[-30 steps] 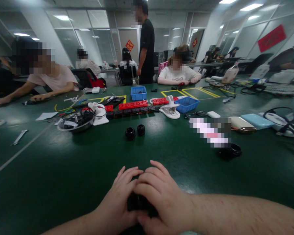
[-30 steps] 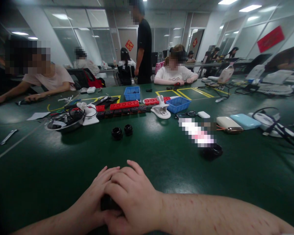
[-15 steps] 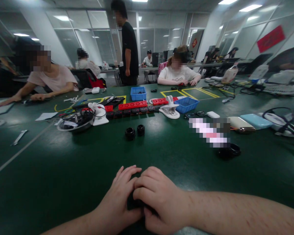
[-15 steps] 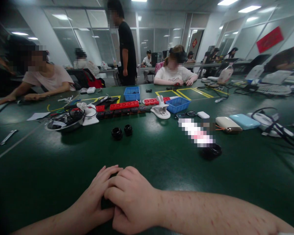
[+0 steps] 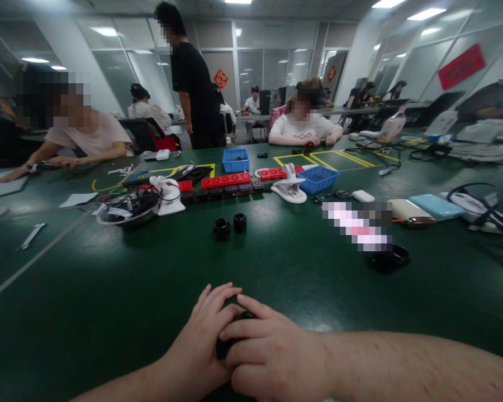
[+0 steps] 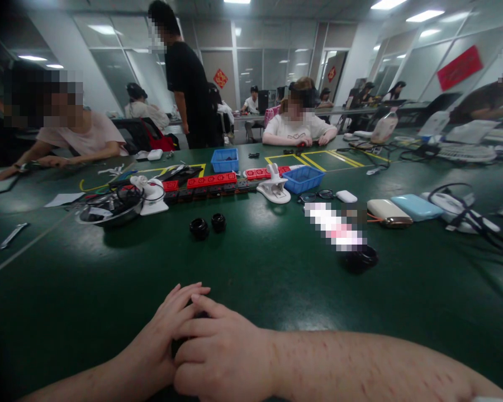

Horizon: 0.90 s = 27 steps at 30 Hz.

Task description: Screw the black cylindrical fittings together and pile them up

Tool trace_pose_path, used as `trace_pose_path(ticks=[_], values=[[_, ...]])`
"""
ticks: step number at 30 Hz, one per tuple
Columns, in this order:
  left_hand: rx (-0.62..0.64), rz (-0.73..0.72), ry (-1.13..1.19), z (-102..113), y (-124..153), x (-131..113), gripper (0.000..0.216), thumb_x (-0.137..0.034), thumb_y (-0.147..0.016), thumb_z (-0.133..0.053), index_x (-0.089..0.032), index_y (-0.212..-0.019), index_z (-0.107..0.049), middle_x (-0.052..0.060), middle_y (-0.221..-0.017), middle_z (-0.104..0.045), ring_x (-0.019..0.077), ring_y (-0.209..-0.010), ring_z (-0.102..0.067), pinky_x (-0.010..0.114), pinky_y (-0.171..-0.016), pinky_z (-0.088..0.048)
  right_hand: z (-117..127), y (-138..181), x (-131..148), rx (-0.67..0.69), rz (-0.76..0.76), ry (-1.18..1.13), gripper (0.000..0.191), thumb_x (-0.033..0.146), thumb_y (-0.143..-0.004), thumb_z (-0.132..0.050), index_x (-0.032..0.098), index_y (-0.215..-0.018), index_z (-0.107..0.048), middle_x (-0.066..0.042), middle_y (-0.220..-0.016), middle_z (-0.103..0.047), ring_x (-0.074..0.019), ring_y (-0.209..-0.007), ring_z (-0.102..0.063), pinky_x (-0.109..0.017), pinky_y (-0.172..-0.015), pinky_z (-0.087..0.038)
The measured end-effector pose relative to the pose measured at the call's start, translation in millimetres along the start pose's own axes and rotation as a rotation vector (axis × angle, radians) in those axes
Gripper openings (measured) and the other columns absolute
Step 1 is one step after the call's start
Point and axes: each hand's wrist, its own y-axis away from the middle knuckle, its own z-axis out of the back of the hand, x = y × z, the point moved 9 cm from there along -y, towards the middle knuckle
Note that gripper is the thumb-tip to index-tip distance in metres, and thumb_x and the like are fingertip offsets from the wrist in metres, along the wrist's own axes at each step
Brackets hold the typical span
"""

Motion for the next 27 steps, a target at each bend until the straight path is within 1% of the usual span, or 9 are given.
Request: trace_pose_path(ticks=[3,5,9,11,12,16,19,23,27], values=[[0.01,-0.019,0.001,-0.7,0.3,-0.8,0.051,-0.028,-0.07,-0.061,-0.023,-0.12,-0.048,0.01,-0.13,-0.045,0.0316,-0.123,-0.036,0.058,-0.103,-0.019,17.2,1.6,-1.0,-0.166,-0.045,0.017,0.017,0.024,-0.081,-0.043,0.018,-0.09,-0.056,0.001,-0.1,-0.063,-0.0188,-0.113,-0.042,-0.046,-0.109,-0.003],[0.009,-0.016,0.006,-0.9,0.7,0.3,0.058,-0.031,-0.07,-0.063,-0.024,-0.124,-0.043,0.01,-0.131,-0.044,0.0314,-0.124,-0.035,0.059,-0.103,-0.018,26.3,3.6,-11.1,-0.248,-0.182,0.014,0.021,0.028,-0.082,-0.043,0.018,-0.097,-0.054,-0.002,-0.103,-0.06,-0.0188,-0.11,-0.044,-0.045,-0.108,-0.007],[0.003,-0.024,0.038,-0.2,1.0,1.0,0.067,-0.045,-0.069,-0.066,-0.024,-0.127,-0.038,0.012,-0.133,-0.042,0.0333,-0.124,-0.034,0.062,-0.102,-0.018,27.9,11.5,-37.4,-0.3,-0.493,-0.061,0.047,0.049,-0.073,-0.054,0.013,-0.103,-0.051,-0.009,-0.103,-0.056,-0.0208,-0.096,-0.048,-0.044,-0.097,-0.027],[0.006,-0.027,0.045,0.0,1.0,0.8,0.066,-0.048,-0.069,-0.065,-0.024,-0.126,-0.041,0.012,-0.132,-0.042,0.0333,-0.124,-0.035,0.061,-0.102,-0.018,25.0,13.0,-42.7,-0.302,-0.545,-0.077,0.053,0.055,-0.069,-0.057,0.013,-0.1,-0.052,-0.009,-0.097,-0.056,-0.0207,-0.089,-0.048,-0.041,-0.084,-0.035],[0.007,-0.024,0.044,0.1,0.9,0.8,0.064,-0.045,-0.068,-0.066,-0.024,-0.124,-0.043,0.011,-0.132,-0.043,0.0329,-0.124,-0.035,0.06,-0.103,-0.017,22.4,12.6,-43.8,-0.284,-0.551,-0.075,0.05,0.055,-0.069,-0.057,0.014,-0.097,-0.052,-0.008,-0.094,-0.056,-0.0204,-0.085,-0.048,-0.039,-0.079,-0.037],[0.006,0.007,0.034,0.7,0.7,1.2,0.062,-0.023,-0.063,-0.064,-0.023,-0.122,-0.045,0.009,-0.131,-0.044,0.0309,-0.124,-0.035,0.057,-0.105,-0.015,13.5,7.6,-41.5,-0.198,-0.5,-0.073,0.024,0.035,-0.075,-0.049,0.016,-0.089,-0.054,-0.006,-0.085,-0.056,-0.0186,-0.08,-0.047,-0.036,-0.072,-0.037],[0.01,0.025,0.032,0.8,0.1,0.3,0.064,-0.017,-0.06,-0.061,-0.024,-0.122,-0.045,0.008,-0.131,-0.044,0.0302,-0.124,-0.035,0.057,-0.105,-0.015,12.4,3.0,-35.5,-0.178,-0.415,-0.11,0.023,0.025,-0.069,-0.043,0.015,-0.086,-0.054,-0.006,-0.087,-0.057,-0.0182,-0.081,-0.047,-0.035,-0.074,-0.037],[0.006,0.016,0.03,2.6,-0.7,-2.1,0.06,-0.02,-0.061,-0.063,-0.023,-0.119,-0.048,0.008,-0.129,-0.045,0.0315,-0.123,-0.035,0.057,-0.104,-0.016,9.7,-0.9,-27.3,-0.12,-0.302,-0.109,0.021,0.023,-0.065,-0.042,0.016,-0.08,-0.055,-0.004,-0.087,-0.056,-0.0159,-0.083,-0.047,-0.037,-0.089,-0.035],[0.01,0.008,0.025,2.6,-0.6,-3.0,0.052,-0.024,-0.064,-0.062,-0.023,-0.115,-0.051,0.009,-0.128,-0.046,0.0321,-0.123,-0.036,0.058,-0.103,-0.018,6.0,-1.7,-14.6,-0.053,-0.152,-0.066,0.014,0.022,-0.069,-0.045,0.017,-0.075,-0.056,-0.002,-0.089,-0.057,-0.0155,-0.094,-0.049,-0.04,-0.107,-0.016]])
